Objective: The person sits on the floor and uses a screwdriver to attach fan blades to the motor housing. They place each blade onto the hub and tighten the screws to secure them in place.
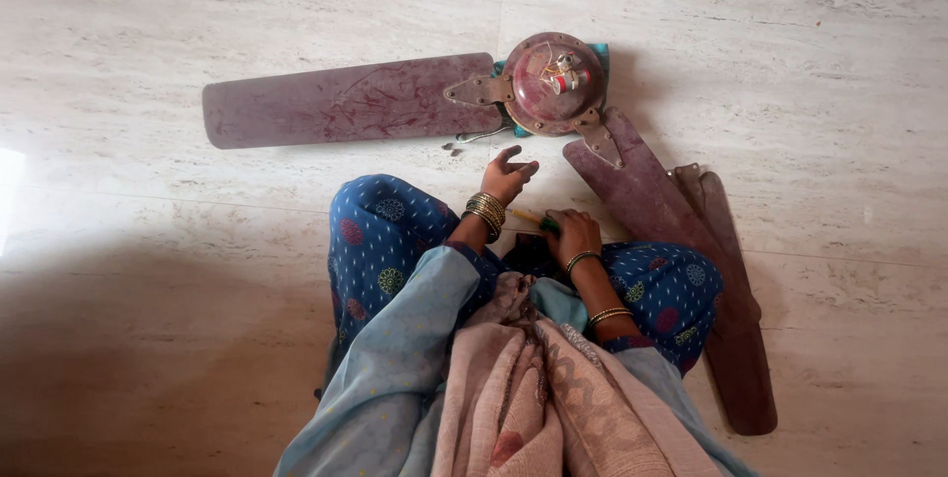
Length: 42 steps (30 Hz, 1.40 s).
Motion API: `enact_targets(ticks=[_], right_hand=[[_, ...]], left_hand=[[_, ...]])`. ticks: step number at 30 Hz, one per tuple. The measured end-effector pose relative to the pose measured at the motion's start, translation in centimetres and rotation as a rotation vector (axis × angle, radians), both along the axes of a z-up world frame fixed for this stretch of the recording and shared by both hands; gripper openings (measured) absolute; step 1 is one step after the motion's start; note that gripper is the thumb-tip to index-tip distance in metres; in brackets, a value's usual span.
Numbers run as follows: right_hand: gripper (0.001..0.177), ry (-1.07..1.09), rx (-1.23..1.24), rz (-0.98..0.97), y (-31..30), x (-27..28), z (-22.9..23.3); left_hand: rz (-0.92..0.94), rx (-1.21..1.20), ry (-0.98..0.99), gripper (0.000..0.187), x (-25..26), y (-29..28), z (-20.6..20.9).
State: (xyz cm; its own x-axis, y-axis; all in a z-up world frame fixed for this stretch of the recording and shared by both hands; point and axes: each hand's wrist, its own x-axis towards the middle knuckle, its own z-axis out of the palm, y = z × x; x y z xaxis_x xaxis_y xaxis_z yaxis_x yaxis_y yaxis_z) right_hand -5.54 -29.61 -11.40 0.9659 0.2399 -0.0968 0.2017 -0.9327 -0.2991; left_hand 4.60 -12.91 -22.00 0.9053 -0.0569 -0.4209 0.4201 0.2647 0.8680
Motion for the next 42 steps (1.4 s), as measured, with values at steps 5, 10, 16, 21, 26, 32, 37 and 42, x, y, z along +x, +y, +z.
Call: enact_targets(ticks=[5,10,16,21,26,32,37,42], right_hand=[[0.025,0.132,-0.127,-0.013,0.5,0.0,0.8],[0.035,0.216,-0.132,-0.094,0.2,0.4,0.4],[0.033,0.188,0.041,-0.042,-1.4,0.9,-1.2],[0.03,0.115,0.384,-0.139,-3.1,1.2,1.3],[0.026,0.151,0.654,-0.212,-3.6,0.9,6.1],[0.026,0.055,0.751,-0.146,-2.4,0.2,9.7],[0.025,-0.176,1.002,-0.212,-3.9,3.0,12.5],[0.026,-0.355,0.807,-0.281,-4.9,6.8,15.5]], left_hand=[[-0.06,0.413,-0.115,0.061,-2.0,1.2,3.0],[-0.325,0.836,-0.183,0.053,-4.3,0.7,6.6],[-0.6,1.083,-0.236,0.047,-5.9,0.5,8.8],[-0.697,1.144,-0.43,0.036,-6.5,0.1,9.3],[-0.658,1.235,-0.683,0.017,-6.8,-0.9,8.9],[-0.481,1.015,-0.757,0.028,-7.6,-0.8,10.1],[-0.345,0.889,-0.603,0.033,-8.1,-0.5,10.9],[-0.32,0.903,-0.424,0.03,-7.3,-0.5,9.9]])
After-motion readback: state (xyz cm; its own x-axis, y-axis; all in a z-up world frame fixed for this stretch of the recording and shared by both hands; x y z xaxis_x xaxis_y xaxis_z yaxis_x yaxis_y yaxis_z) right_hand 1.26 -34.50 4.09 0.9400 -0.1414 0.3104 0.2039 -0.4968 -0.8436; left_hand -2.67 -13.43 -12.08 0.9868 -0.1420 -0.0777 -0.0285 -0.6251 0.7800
